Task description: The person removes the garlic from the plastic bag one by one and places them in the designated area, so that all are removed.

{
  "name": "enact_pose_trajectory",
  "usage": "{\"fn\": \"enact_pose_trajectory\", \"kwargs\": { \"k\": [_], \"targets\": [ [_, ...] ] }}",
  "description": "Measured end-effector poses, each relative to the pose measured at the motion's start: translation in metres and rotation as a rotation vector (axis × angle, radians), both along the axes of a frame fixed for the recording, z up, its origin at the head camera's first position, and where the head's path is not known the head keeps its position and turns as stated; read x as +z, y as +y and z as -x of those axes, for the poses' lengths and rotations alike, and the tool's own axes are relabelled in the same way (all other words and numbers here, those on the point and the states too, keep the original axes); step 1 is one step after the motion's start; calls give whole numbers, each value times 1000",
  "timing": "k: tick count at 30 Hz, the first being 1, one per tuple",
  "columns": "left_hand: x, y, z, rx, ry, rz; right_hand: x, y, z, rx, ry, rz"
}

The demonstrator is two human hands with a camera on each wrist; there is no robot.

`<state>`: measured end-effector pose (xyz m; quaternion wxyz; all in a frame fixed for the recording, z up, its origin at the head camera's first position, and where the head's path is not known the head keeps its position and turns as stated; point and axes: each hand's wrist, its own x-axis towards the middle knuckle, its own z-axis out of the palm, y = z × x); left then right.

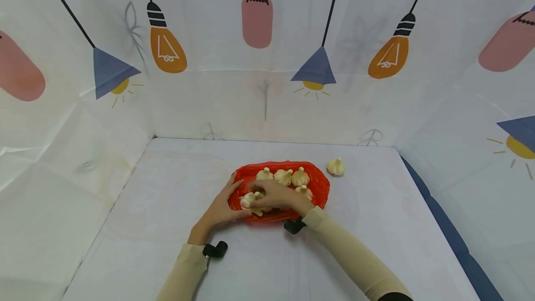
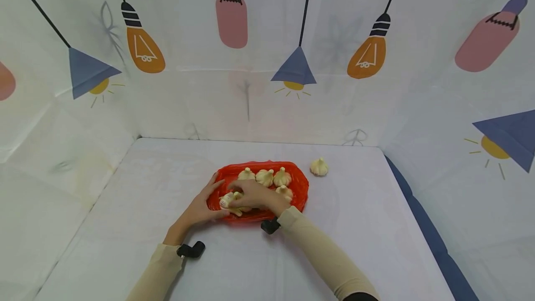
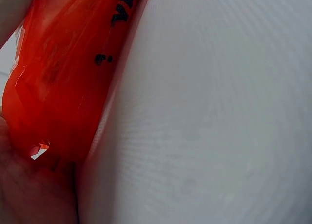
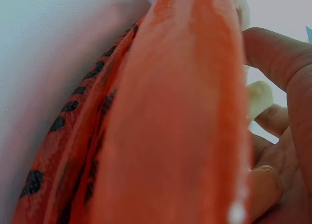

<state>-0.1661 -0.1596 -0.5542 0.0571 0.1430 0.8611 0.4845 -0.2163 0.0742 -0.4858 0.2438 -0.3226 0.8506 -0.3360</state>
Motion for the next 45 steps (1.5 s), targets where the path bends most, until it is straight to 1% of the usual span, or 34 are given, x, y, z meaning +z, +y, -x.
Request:
{"fn": "enact_pose_trajectory", "kwargs": {
  "k": [10,17,22,25,31,33,37,41,43,45],
  "targets": [
    [-1,-1,0,-12,3,-9,1,-3,-2,-2,10,-54],
    [0,0,-2,0,-17,-1,0,0,-2,-6,18,-45],
    [1,1,-2,7,-28,3,3,5,-2,-36,-5,-23],
    [1,1,-2,1,-22,1,6,8,-2,-51,-12,-3],
    [3,2,-3,3,-41,5,10,10,-3,-69,2,-62],
    [3,2,-3,4,-46,12,11,11,-4,-68,-9,-72],
    [4,1,-2,-7,-30,11,10,13,-4,-75,-24,-57],
    [3,-1,-2,-13,-19,-3,9,15,-3,-110,-45,-42],
    [3,-1,-2,-13,-21,2,7,16,-3,-119,-41,-48],
    [2,-1,-2,-8,-28,10,6,15,-3,-122,-14,-59]
  ]
}}
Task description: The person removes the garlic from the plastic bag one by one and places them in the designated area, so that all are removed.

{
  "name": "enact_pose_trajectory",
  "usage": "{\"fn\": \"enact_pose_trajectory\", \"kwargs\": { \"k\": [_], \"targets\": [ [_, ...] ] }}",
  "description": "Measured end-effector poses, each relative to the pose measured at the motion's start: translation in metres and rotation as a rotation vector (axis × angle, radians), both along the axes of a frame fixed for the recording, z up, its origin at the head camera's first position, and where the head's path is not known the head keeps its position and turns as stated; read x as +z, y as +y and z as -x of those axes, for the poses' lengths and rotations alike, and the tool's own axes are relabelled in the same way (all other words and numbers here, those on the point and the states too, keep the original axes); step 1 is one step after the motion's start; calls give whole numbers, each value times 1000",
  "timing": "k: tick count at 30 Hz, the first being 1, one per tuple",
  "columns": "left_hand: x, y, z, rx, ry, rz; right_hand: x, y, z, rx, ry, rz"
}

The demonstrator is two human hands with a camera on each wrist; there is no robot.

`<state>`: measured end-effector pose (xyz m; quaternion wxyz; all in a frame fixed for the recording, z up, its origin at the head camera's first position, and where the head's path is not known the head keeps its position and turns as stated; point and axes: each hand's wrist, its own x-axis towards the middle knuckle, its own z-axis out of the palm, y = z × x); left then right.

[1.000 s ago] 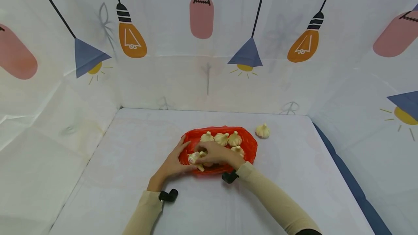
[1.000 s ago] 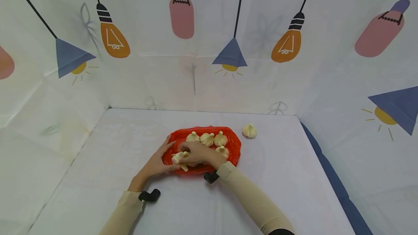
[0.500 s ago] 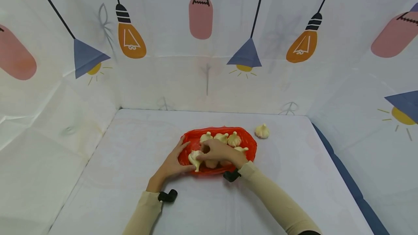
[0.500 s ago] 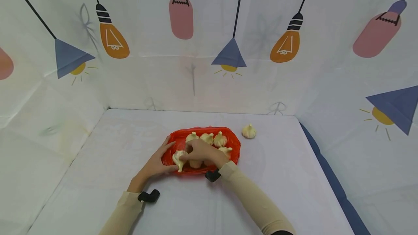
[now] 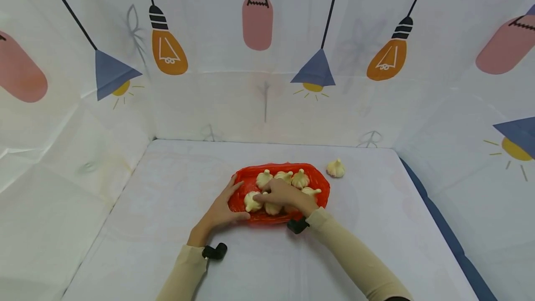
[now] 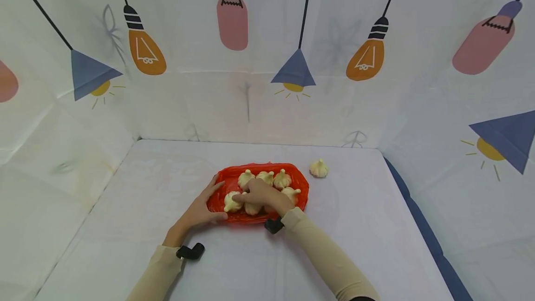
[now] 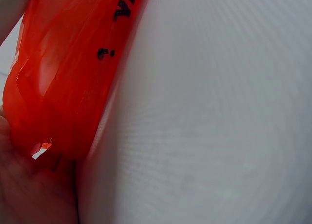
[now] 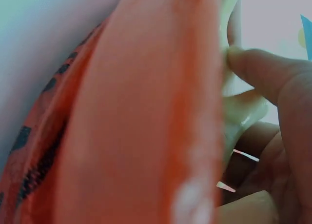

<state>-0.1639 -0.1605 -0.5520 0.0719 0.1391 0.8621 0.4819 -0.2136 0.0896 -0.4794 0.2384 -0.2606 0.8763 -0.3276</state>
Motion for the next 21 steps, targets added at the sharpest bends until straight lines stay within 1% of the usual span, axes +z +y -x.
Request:
{"fn": "enact_pose_trajectory", "kwargs": {
  "k": [5,8,12,15,21],
  "targets": [
    [-1,1,-1,15,-6,1,1,0,0,39,65,36],
    [-1,1,-1,12,0,-4,2,0,0,85,76,54],
    [-2,0,-1,7,-5,-10,3,0,-1,119,-13,66],
    [-3,0,0,5,-7,-2,1,-2,-2,121,-57,77],
    [-3,1,0,-1,-6,-4,-2,-6,-2,149,52,23]
  ]
}}
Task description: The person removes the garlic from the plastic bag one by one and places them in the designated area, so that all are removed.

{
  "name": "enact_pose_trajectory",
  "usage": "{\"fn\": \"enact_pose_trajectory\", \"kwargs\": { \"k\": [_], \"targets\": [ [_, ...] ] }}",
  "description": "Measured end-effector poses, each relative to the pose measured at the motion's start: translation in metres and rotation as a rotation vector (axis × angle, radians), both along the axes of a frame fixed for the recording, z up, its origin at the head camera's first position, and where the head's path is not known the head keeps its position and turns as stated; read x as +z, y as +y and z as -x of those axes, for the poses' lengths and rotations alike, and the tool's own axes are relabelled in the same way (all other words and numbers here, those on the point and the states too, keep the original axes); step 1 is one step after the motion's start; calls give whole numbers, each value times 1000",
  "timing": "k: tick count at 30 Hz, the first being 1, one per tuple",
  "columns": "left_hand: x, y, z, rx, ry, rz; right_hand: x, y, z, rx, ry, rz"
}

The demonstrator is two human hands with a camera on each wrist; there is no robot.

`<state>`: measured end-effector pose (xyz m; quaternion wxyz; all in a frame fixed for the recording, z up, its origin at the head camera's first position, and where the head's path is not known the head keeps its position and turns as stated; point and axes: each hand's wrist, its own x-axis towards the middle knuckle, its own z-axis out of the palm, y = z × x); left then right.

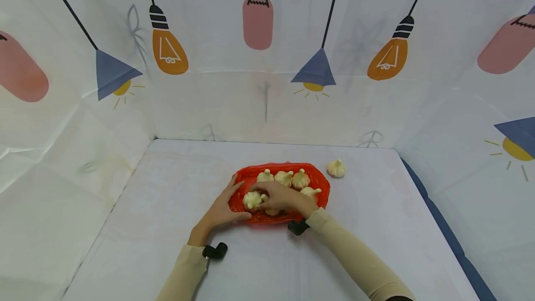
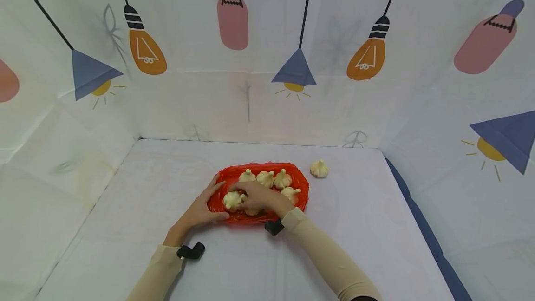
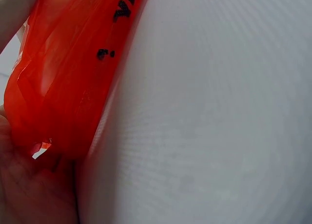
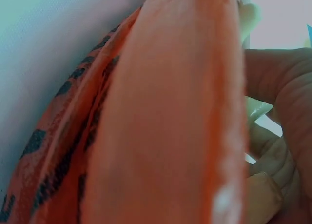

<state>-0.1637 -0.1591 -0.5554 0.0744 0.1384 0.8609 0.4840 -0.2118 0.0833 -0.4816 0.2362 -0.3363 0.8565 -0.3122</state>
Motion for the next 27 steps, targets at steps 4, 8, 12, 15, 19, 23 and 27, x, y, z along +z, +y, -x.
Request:
{"fn": "enact_pose_trajectory", "kwargs": {
  "k": [4,8,12,15,19,23,27],
  "targets": [
    [1,0,-1,-1,0,-6,0,-2,0,5,29,1],
    [2,0,-1,-2,5,-8,0,-3,0,7,43,3],
    [2,0,-2,-4,5,-7,-1,-2,0,18,55,10],
    [3,0,-2,-4,-3,-9,-1,-1,1,28,76,26],
    [2,0,-2,-5,-5,-13,1,3,1,8,72,55],
    [0,-1,-2,-6,0,-10,4,9,0,-52,37,85],
    [1,0,-2,-6,4,-14,8,13,1,-85,18,128]
  ]
}}
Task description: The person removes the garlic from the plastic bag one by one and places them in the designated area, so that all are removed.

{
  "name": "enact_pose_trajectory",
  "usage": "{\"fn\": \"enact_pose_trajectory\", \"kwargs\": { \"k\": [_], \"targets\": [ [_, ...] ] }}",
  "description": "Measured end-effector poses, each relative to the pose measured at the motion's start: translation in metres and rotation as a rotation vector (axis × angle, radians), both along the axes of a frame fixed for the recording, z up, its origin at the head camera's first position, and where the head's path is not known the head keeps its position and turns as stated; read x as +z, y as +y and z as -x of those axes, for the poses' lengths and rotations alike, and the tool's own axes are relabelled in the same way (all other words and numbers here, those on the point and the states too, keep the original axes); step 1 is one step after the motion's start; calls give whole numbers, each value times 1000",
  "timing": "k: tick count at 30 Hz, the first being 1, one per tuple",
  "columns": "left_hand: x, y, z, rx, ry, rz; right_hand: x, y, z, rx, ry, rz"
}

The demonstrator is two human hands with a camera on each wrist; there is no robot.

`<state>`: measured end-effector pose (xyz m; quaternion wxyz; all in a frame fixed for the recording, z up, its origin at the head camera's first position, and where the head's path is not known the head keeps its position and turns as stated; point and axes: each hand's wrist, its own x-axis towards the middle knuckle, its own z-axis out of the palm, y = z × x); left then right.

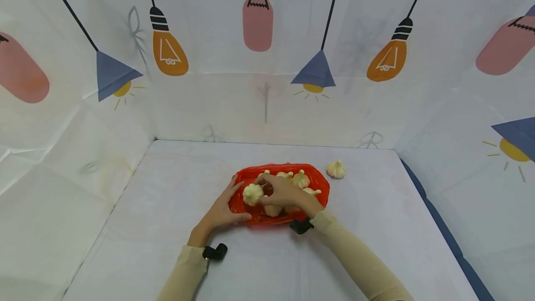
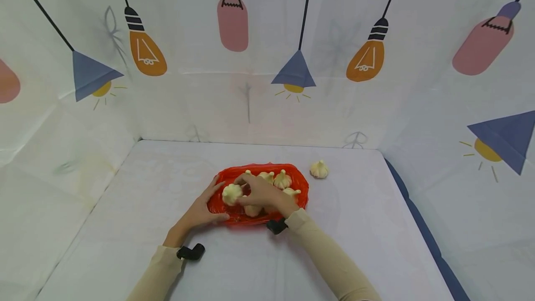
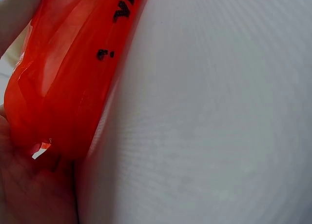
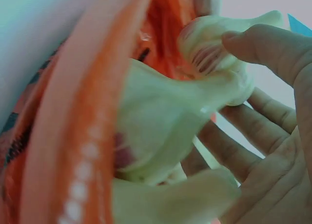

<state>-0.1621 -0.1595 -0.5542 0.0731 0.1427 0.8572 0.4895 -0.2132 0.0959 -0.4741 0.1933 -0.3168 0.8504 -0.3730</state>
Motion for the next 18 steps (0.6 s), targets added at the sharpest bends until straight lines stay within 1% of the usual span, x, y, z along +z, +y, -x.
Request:
{"fn": "enact_pose_trajectory", "kwargs": {
  "k": [3,8,10,12,15,18],
  "targets": [
    [0,0,0,1,5,-9,5,3,0,-13,-16,47],
    [0,0,0,-1,10,-1,14,14,-2,-65,-16,107],
    [0,0,0,-5,13,0,18,19,-3,-96,-10,133],
    [1,0,0,-8,21,4,22,25,-5,-130,-23,166],
    [2,0,-1,-23,48,18,28,36,-8,-184,-27,187],
    [2,1,-2,-23,64,24,29,48,-8,-229,-6,195]
  ]
}}
